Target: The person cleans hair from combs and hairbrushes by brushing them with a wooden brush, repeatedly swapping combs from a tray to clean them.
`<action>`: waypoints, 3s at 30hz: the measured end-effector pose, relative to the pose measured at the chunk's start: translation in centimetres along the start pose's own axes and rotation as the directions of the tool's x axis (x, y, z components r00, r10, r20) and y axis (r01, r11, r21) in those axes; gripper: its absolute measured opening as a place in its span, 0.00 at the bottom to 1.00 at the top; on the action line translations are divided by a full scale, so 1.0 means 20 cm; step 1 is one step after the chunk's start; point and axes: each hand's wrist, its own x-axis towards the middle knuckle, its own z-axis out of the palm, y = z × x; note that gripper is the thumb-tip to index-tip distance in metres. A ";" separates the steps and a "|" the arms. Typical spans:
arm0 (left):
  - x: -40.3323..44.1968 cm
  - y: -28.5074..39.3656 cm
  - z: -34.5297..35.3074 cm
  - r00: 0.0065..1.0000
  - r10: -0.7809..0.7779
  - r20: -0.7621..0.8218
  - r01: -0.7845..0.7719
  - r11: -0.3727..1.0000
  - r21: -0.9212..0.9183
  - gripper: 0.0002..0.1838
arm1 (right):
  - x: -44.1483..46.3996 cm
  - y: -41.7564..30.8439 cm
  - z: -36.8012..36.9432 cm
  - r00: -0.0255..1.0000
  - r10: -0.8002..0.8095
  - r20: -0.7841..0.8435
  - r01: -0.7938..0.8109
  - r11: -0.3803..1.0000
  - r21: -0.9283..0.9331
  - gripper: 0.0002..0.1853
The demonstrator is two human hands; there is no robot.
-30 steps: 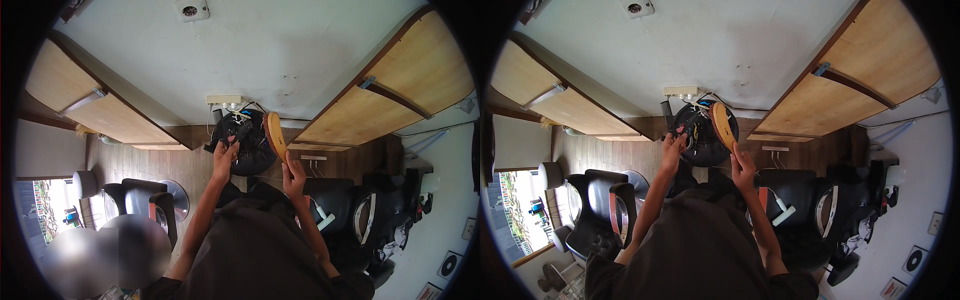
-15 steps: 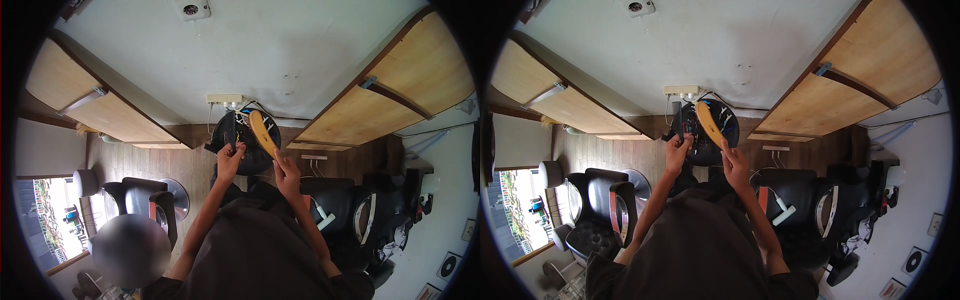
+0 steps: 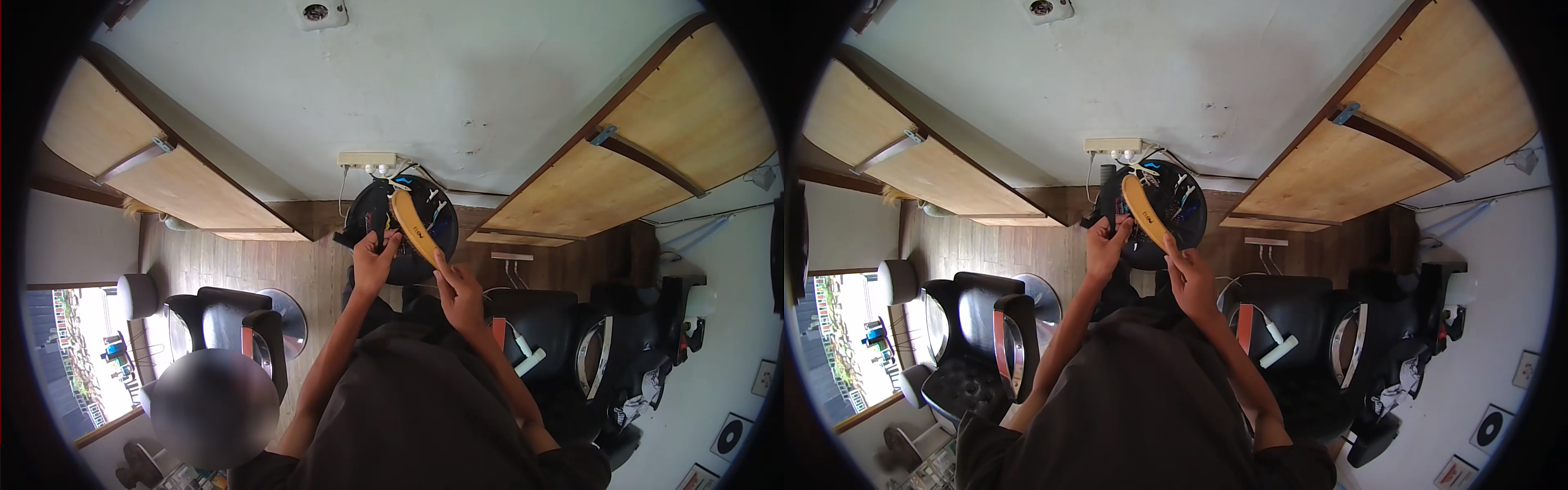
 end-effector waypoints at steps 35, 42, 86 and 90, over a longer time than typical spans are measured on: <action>-0.07 -0.12 -0.06 0.999 -0.038 0.002 0.038 0.993 0.115 0.07 | 0.27 0.08 0.04 0.998 0.051 0.039 -0.047 0.994 -0.094 0.29; -0.01 -0.09 -0.01 0.984 0.155 -0.089 -0.132 0.966 0.223 0.16 | 0.13 0.03 0.02 0.990 0.022 0.139 -0.010 0.996 -0.089 0.29; -0.14 -0.07 0.00 0.999 -0.005 0.047 0.001 0.997 0.083 0.05 | 0.21 0.02 0.08 0.994 -0.011 0.110 0.021 0.996 -0.092 0.29; -0.14 -0.06 -0.01 0.999 -0.033 0.033 0.032 0.999 0.040 0.06 | 0.27 0.00 0.08 0.995 -0.054 0.078 0.059 0.996 -0.066 0.29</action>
